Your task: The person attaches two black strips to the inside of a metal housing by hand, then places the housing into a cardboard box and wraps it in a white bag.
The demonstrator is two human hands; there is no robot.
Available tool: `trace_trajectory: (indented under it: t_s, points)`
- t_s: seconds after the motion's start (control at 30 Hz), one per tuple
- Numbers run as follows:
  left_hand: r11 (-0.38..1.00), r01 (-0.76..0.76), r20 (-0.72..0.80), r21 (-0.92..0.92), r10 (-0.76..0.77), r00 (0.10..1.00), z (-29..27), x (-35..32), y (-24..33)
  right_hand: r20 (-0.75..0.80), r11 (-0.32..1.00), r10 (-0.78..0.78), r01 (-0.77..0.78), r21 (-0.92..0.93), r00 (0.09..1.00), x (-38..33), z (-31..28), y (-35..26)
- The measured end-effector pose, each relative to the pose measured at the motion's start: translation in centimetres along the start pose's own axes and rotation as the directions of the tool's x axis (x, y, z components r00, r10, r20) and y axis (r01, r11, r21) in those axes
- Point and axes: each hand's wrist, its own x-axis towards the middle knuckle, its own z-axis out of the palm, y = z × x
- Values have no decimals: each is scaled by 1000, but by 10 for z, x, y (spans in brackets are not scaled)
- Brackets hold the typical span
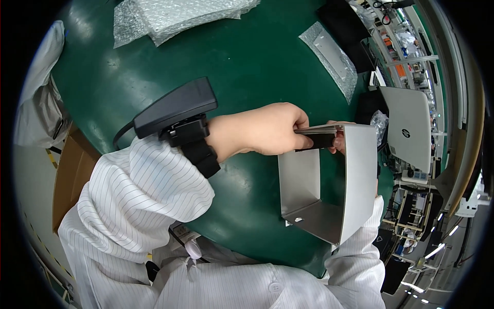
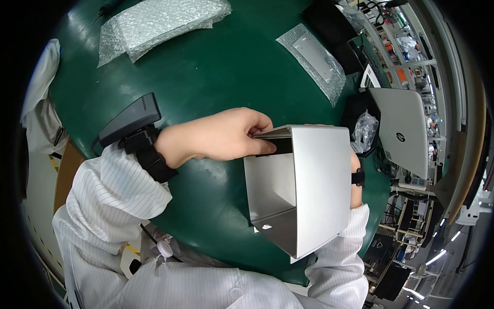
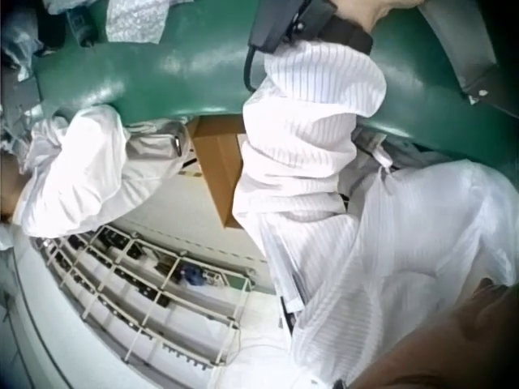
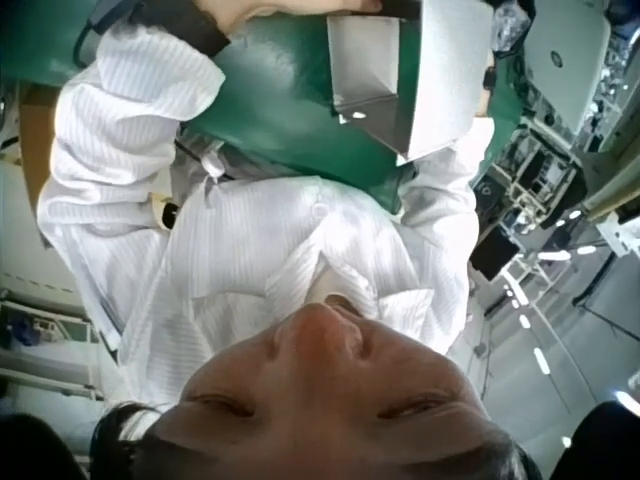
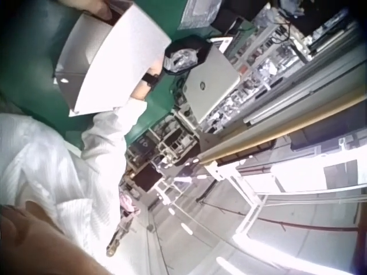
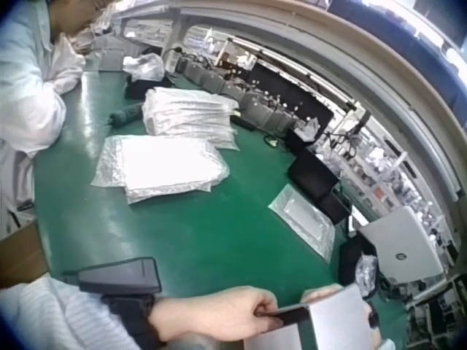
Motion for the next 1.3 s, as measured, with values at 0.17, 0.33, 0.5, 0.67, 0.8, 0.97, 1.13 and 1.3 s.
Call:
trace_trajectory:
  t_s: [0.17,0.33,0.5,0.67,0.8,0.97,1.13,1.3]
  points:
    - [991,84,-185,105,-64,981,15,-1,-2,-134,967,199,-173,187,971,46,81,-98]
    - [989,37,-388,146,23,921,29,4,-7,-52,988,-132,127,-84,990,61,101,-107]
    - [990,62,-342,125,-16,939,25,6,-4,-134,988,-151,154,12,979,50,101,-99]
    - [957,52,-261,286,26,965,17,2,2,-139,956,-293,292,-30,946,43,91,-86]
    - [932,-26,-221,362,112,969,11,-5,1,-259,996,-58,40,-76,964,14,81,-71]
    - [872,-201,-77,446,261,962,3,-8,-16,-358,992,-53,8,-127,932,9,85,-60]
    - [916,-156,-21,369,176,984,-3,-12,-15,-195,957,-247,271,107,949,35,108,-94]
    - [931,-159,-2,328,168,986,-4,-9,-9,-360,903,-321,168,-395,876,41,123,-83]
